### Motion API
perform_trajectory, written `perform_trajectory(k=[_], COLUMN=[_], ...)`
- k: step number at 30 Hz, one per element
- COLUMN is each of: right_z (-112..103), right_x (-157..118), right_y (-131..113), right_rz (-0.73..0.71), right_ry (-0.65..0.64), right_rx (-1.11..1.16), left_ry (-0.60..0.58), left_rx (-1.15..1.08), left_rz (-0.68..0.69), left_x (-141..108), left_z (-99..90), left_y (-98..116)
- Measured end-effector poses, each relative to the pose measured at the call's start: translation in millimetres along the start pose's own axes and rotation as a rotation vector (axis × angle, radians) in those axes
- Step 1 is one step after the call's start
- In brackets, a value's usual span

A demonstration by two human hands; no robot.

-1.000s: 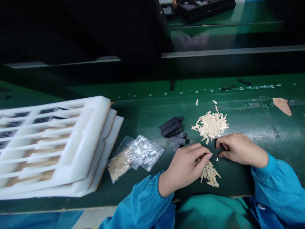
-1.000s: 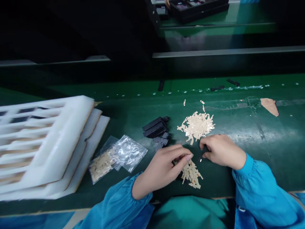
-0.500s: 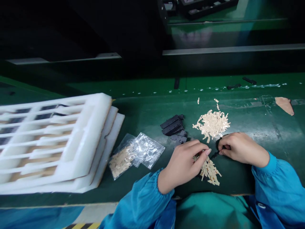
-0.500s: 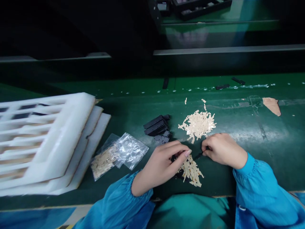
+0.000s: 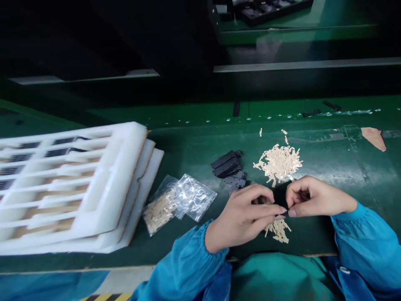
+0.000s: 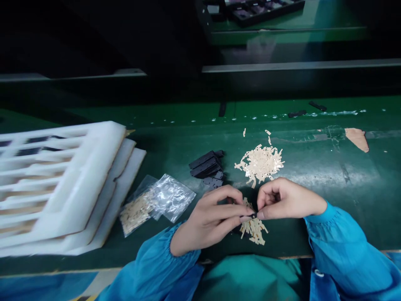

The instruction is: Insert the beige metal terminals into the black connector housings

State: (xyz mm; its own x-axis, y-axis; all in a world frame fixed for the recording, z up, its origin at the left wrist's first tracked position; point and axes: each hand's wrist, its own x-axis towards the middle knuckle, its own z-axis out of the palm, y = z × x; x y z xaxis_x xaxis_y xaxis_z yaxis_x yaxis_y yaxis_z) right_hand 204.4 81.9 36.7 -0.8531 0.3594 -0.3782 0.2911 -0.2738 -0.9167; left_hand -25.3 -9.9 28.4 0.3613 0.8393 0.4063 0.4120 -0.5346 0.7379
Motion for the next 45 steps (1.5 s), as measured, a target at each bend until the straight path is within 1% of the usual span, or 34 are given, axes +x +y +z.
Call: perform_trajectory(k=[2, 4, 6, 8, 12, 17, 20, 22, 24, 26, 30, 34, 39, 42, 45], right_z=[3.8, 9.3, 15.8, 22.1, 30.0, 32.0, 31.3, 30.4, 29.4, 28.5, 27.9, 28.9, 30.4, 30.1, 28.7], right_x=[1.1, 1.6, 2.3, 3.8, 7.5, 9.8, 11.0, 11.9, 12.4, 12.4, 12.2, 13.3, 14.6, 12.7, 8.0], right_y=[0.0, 0.3, 1.0, 1.9, 2.8, 3.1, 6.3, 9.9, 13.7, 16.8, 19.3, 18.0, 15.0, 13.0, 9.4], right_rz=[-0.032, -0.063, -0.087, -0.099, -0.109, -0.098, -0.097, -0.095, -0.098, -0.108, -0.132, -0.151, -0.160, -0.155, -0.141], right_ry=[0.008, 0.070, 0.145, 0.208, 0.309, 0.341, 0.386, 0.426, 0.456, 0.471, 0.489, 0.515, 0.512, 0.494, 0.437], right_rx=[0.035, 0.023, -0.015, -0.055, -0.084, -0.089, -0.110, -0.113, -0.112, -0.111, -0.117, -0.130, -0.213, -0.231, -0.180], left_ry=[0.037, 0.068, 0.079, 0.072, 0.083, 0.116, 0.217, 0.254, 0.227, 0.188, 0.121, 0.094, 0.028, 0.004, 0.030], left_rx=[-0.110, -0.184, -0.197, -0.176, -0.150, -0.057, 0.055, 0.116, 0.133, 0.138, 0.173, 0.264, 0.377, 0.415, 0.531], left_rz=[-0.092, -0.213, -0.302, -0.336, -0.356, -0.358, -0.375, -0.332, -0.261, -0.225, -0.223, -0.213, -0.171, -0.192, -0.259], left_x=[2.1, 3.7, 4.8, 5.4, 6.5, 6.6, 4.5, 2.9, 1.6, 0.7, -0.8, -1.9, -2.0, -1.7, -1.2], left_z=[0.5, 1.7, 3.3, 5.0, 7.6, 10.6, 13.7, 15.5, 16.5, 16.7, 16.4, 16.3, 15.1, 15.6, 18.1], left_y=[2.7, 3.9, 3.6, 2.8, 2.4, 3.0, 1.6, 0.6, 0.0, 0.0, 0.0, -0.9, -2.0, -3.4, -5.3])
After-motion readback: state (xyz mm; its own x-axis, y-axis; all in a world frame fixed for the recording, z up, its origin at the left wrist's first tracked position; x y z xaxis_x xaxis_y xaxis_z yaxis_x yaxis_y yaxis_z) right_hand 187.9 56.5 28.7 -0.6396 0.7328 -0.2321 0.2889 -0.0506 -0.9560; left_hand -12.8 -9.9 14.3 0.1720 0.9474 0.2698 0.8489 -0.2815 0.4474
